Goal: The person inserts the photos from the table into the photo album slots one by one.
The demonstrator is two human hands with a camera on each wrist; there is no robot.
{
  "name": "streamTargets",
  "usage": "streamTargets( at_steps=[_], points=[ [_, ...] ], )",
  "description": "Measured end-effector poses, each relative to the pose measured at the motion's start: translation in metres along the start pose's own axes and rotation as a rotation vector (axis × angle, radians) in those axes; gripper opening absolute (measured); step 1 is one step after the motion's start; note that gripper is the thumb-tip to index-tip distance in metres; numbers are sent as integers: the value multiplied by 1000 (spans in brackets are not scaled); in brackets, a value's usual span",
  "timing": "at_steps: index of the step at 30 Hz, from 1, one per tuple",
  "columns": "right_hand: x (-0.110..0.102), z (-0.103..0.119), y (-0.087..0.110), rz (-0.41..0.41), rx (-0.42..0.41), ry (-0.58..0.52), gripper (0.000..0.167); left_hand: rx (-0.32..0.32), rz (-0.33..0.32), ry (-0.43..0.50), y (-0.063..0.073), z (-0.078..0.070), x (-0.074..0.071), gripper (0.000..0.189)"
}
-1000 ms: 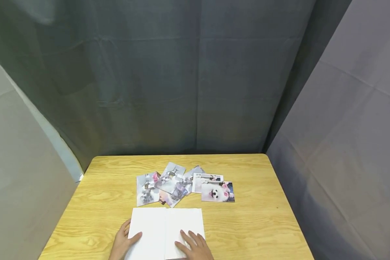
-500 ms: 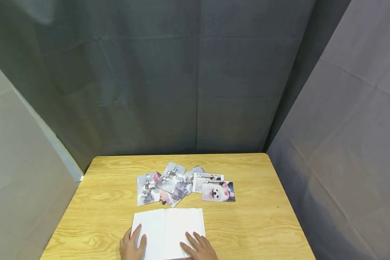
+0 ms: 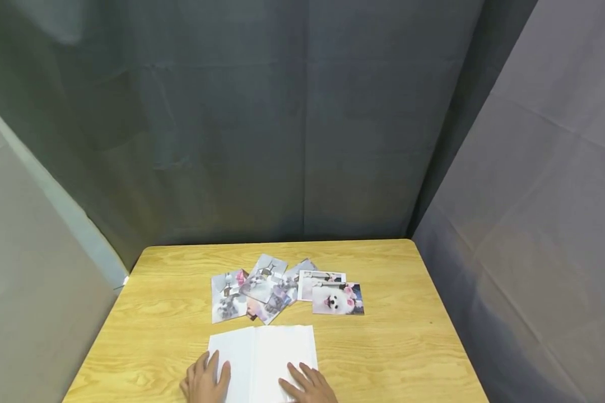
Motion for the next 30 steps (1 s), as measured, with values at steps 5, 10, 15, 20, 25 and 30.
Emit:
streamTargets(
  at_steps=[5, 10, 15, 20, 25, 30],
  points=[
    [0, 1, 2, 14, -3, -8, 66, 12, -103, 127, -40, -3, -19, 42],
    [2, 0, 7, 39, 14, 7, 64, -36, -130, 201, -84, -9, -23, 40],
    [3, 1, 11, 80, 9, -11, 63, -154, -137, 175, -103, -7, -11, 49],
    [4, 3, 13, 146, 21, -39, 66, -211, -165, 118, -107, -7, -4, 51],
    [3, 3, 8, 69, 23, -16, 67, -242, -158, 123, -111, -6, -8, 52],
    [5, 3, 3, 16, 28, 16, 68, -278, -132, 164, -114, -1, -15, 50]
  ],
)
Point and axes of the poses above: each hand's wrist, its own y-axis away from the middle knuckle, its own x-axis out of the palm, z = x × y, the point moved 3 cm from there along -y, towards the middle knuckle, and after that the axes turned 14 degrees about z, right-handed, at the moved point
